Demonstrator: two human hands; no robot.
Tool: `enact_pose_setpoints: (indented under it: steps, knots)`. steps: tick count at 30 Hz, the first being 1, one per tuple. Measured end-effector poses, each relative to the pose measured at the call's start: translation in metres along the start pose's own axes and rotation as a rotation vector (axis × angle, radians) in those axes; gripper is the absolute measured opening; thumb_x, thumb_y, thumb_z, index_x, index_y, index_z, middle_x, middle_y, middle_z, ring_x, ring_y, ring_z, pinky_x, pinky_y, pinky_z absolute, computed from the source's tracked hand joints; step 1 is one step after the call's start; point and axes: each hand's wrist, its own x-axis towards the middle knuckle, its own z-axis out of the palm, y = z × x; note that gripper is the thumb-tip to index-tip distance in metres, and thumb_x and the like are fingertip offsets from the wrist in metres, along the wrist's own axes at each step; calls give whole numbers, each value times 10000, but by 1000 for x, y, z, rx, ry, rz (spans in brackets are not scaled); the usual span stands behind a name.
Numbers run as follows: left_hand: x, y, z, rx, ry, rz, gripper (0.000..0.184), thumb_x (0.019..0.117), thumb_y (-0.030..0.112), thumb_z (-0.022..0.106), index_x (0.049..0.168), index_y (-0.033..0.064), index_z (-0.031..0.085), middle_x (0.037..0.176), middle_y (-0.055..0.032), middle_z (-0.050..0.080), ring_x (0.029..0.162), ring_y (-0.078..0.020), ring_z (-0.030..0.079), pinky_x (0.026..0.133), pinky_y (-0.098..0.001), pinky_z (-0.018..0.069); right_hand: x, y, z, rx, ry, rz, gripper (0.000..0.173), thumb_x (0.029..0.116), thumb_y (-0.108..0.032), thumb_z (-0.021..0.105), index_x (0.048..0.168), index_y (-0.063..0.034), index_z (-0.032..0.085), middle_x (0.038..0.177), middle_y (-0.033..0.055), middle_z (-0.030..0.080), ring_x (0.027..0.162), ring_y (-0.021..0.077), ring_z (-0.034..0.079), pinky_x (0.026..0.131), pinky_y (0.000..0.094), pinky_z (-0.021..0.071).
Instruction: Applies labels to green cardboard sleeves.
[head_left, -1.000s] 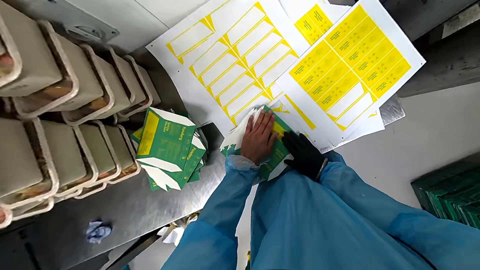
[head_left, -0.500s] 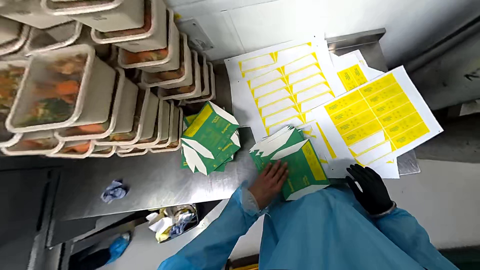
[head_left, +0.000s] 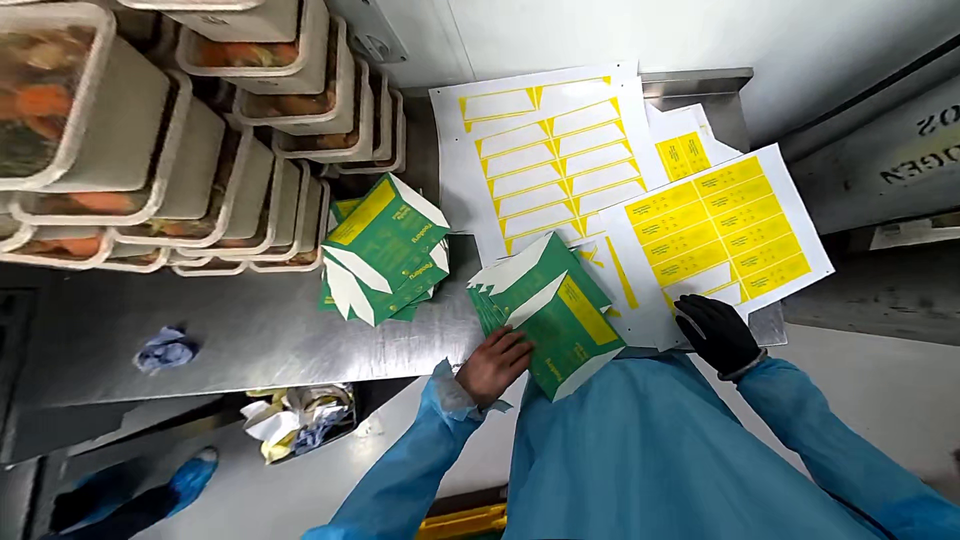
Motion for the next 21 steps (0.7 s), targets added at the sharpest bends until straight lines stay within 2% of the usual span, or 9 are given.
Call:
enact_pose_setpoints:
  steps: [3, 5, 8, 10, 12, 15, 18, 20, 21]
  knots:
    - [4, 7, -28, 13, 46, 92, 213, 989, 22, 562, 1113, 76, 727, 1259, -62, 711, 1252, -247, 635, 1133, -469, 466, -2, 4, -2, 22, 16, -10, 405, 1039, -378, 511, 1274, -116, 713, 1342, 85, 678, 1286, 263, 612, 1083, 485, 483]
    - [-2, 19, -58, 31, 258, 113, 210, 1024, 53, 560, 1182, 35, 697, 1295, -111, 696, 1278, -278, 627, 1132, -490, 480, -5, 9, -5, 51, 55, -21, 480, 1012, -461, 553, 1332, -126, 679, 1398, 77, 645, 1348, 270, 562, 1113, 493, 456]
    - [-18, 29, -107, 145, 549, -54, 197, 1001, 75, 605, 1190, 35, 645, 1278, -172, 683, 1258, -338, 630, 1057, -517, 529, -12, 17, -15, 35, -106, -22, 905, 840, -737, 637, 1535, -177, 489, 1614, 55, 435, 1519, 281, 343, 1206, 558, 316]
    - [-20, 20, -133, 352, 650, -245, 180, 990, 37, 587, 1157, -14, 631, 1238, -237, 664, 1194, -386, 645, 990, -517, 553, -18, 21, -14, 12, -265, -34, 993, 810, -743, 669, 1602, -220, 377, 1680, 43, 318, 1566, 276, 237, 1241, 594, 225]
    - [-16, -5, -140, 551, 652, -509, 183, 1003, 17, 555, 1116, -62, 674, 1195, -285, 673, 1106, -458, 664, 915, -553, 561, -28, 31, 1, 7, -237, -133, 792, 877, -554, 720, 1556, -238, 460, 1632, 58, 408, 1533, 291, 323, 1202, 600, 299]
    - [-16, -49, -126, 527, 471, -852, 254, 1046, 59, 481, 1153, -37, 691, 1199, -287, 675, 1132, -504, 636, 952, -628, 502, -43, 41, 15, -29, -130, -266, 494, 1003, -465, 585, 1462, -284, 572, 1554, 35, 519, 1478, 277, 423, 1148, 549, 402]
    - [-10, -69, -117, 376, 263, -1013, 284, 1042, 213, 598, 1189, -9, 696, 1237, -297, 662, 1228, -532, 575, 1012, -701, 427, -53, 45, 18, -56, -15, -350, 344, 1065, -362, 494, 1333, -244, 674, 1433, 11, 633, 1393, 253, 531, 1093, 508, 467]
    - [13, -54, -114, 295, 242, -1011, 448, 1006, 372, 658, 1228, -16, 682, 1259, -313, 642, 1258, -545, 543, 1045, -709, 401, -57, 48, 16, -60, 55, -399, 292, 1056, -259, 509, 1260, -196, 707, 1345, 13, 688, 1311, 231, 603, 1059, 465, 504]
    - [31, -34, -110, 248, 269, -988, 474, 1013, 391, 638, 1211, -37, 683, 1213, -329, 652, 1212, -547, 574, 1026, -697, 434, -57, 47, 15, -63, 112, -421, 263, 1047, -228, 523, 1215, -171, 717, 1287, 22, 715, 1236, 216, 653, 1018, 439, 534]
